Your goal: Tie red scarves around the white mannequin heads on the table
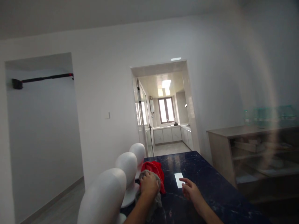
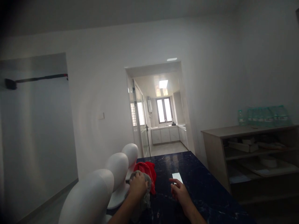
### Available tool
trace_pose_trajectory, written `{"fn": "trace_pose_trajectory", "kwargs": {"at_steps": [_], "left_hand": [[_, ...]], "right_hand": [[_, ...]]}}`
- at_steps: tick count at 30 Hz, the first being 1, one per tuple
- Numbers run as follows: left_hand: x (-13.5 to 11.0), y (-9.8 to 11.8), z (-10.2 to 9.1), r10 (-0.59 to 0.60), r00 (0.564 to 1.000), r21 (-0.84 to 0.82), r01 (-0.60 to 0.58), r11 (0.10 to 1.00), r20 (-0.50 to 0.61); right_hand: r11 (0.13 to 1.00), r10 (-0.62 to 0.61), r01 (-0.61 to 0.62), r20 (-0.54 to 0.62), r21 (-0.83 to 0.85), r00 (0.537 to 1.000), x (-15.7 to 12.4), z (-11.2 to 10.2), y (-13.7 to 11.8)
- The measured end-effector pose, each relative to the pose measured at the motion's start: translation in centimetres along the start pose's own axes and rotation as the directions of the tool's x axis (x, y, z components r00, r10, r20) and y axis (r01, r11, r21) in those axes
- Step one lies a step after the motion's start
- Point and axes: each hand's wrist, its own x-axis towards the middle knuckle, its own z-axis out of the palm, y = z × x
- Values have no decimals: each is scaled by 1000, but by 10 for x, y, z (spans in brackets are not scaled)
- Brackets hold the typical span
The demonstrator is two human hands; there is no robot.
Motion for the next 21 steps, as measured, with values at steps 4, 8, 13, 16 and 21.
{"fn": "trace_pose_trajectory", "kwargs": {"at_steps": [4, 8, 13, 16, 21], "left_hand": [[-28, 10, 56, 269, 962, -163, -274, 948, -54], [-48, 5, 93, 519, 850, -521, -406, 751, 85], [-43, -8, 106, 469, 870, -646, -274, 712, 149], [-39, -9, 110, 432, 887, -627, -243, 740, 165], [-40, -6, 113, 439, 885, -557, -288, 779, 156]], "right_hand": [[966, -105, 77, -101, -247, 989, 2, 3, 1], [827, -284, 208, -71, -522, 956, -8, 8, -5], [770, -211, 286, 195, -571, 958, -28, 20, -14], [746, -180, 302, 257, -593, 950, -32, 24, -14], [720, -193, 297, 229, -627, 954, -26, 21, -5]]}}
